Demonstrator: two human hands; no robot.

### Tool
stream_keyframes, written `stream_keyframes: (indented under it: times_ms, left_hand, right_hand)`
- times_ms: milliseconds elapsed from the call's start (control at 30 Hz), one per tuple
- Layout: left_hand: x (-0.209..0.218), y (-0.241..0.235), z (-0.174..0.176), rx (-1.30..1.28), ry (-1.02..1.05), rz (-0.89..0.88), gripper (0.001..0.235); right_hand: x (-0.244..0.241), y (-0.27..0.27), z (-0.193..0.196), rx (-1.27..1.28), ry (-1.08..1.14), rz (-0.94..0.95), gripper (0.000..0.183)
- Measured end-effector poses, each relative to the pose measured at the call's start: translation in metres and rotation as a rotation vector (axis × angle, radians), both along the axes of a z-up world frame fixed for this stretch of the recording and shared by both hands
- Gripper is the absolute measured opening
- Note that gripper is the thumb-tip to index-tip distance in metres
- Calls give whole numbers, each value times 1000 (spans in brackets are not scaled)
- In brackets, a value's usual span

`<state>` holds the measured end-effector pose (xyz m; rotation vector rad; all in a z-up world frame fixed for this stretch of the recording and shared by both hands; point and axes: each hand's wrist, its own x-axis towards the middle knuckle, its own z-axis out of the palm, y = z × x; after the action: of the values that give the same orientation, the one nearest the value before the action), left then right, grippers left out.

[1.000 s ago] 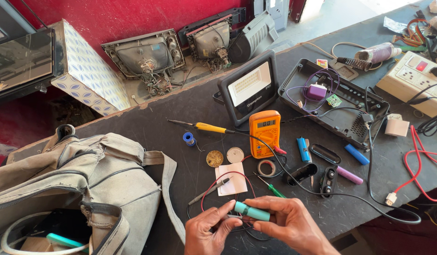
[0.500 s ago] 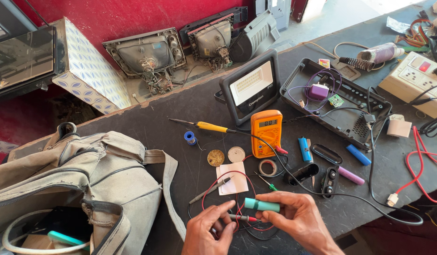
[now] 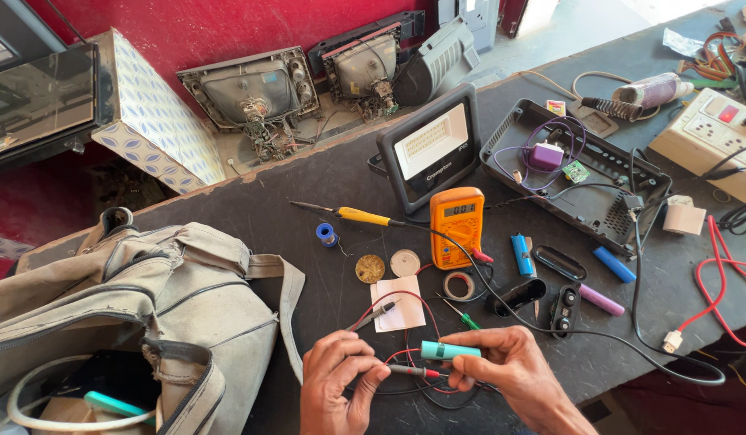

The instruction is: The person uses a soldering iron and solder wire to attach wires to a small cylindrical component. They repeatedly heat the joint and apply solder, then inspect the connection by holding the component and wires.

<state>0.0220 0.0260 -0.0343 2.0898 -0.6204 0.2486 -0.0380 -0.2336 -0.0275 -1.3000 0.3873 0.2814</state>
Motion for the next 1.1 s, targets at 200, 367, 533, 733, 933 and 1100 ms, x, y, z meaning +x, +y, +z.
stream_keyframes:
  times_ms: [200, 367, 533, 733, 933, 1100]
  left_hand:
    - [-4, -8, 1, 260, -99, 32, 20]
    - [-13, -17, 20, 260, -223, -64, 57]
    - [-18, -38, 27, 169, -50, -155, 65]
    - [-11, -42, 20, -165, 411, -147, 32]
    - [-14, -40, -4, -454, 834, -80, 28]
    - [-15, -26, -48, -547, 974, -152, 24]
  right_hand:
    - [0, 1, -11, 126, 88, -62, 34]
    - [-1, -5, -13, 138, 77, -68, 35]
    - [1, 1, -1, 50, 22, 22, 33]
    - [11, 3, 20, -102, 38, 166, 32]
    - [24, -1, 27, -99, -15, 282, 27]
    - [17, 11, 20, -78, -9, 286, 28]
